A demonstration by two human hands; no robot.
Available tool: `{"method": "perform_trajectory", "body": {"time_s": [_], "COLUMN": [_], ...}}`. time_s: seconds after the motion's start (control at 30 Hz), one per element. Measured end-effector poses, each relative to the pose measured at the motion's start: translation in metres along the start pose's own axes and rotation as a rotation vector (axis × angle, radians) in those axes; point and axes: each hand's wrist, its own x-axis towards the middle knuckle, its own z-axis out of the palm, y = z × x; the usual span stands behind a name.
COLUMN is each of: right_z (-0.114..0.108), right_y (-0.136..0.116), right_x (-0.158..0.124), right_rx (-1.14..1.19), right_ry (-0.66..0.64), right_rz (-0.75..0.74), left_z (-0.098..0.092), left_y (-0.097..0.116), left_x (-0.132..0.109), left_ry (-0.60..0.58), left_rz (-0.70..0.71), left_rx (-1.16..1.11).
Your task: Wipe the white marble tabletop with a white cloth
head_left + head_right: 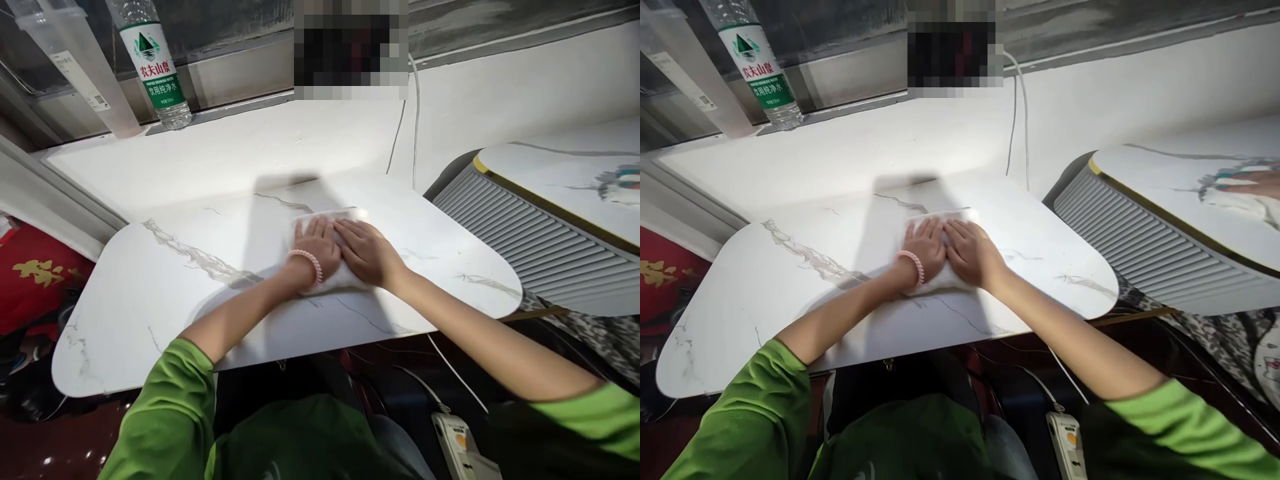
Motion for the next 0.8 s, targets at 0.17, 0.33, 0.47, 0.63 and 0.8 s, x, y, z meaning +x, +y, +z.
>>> {"method": "perform_trajectory", "body": {"time_s": [0.17, 0.33, 0.47, 0.63, 0.8], "right_z": [-0.036, -0.055, -0.054, -0.043, -0.021], "right_y": [0.028, 0.063, 0.088, 0.115, 0.142], "right_x": [-0.071, -0.096, -0.078, -0.03, 0.022], "right_rx": [0.036, 0.025, 0.018, 0.046, 0.061], "right_ry": [0.09, 0.096, 0.05, 0.016, -0.007], "right_rz": [0.033, 0.06, 0.07, 0.078, 0.13], "left_z": [0.005, 0.009, 0.01, 0.014, 0.016], "left_y": [0.068, 0.106, 0.109, 0.094, 0.068], "left_x": [-0.014, 0.0, 0.028, 0.073, 0.119], "left_ry": [-0.01, -0.012, -0.023, 0.028, 0.076], "left_rz": [0.131, 0.179, 0.151, 0.093, 0.018], "left_rx": [-0.04, -0.048, -0.065, -0.082, -0.055]}}
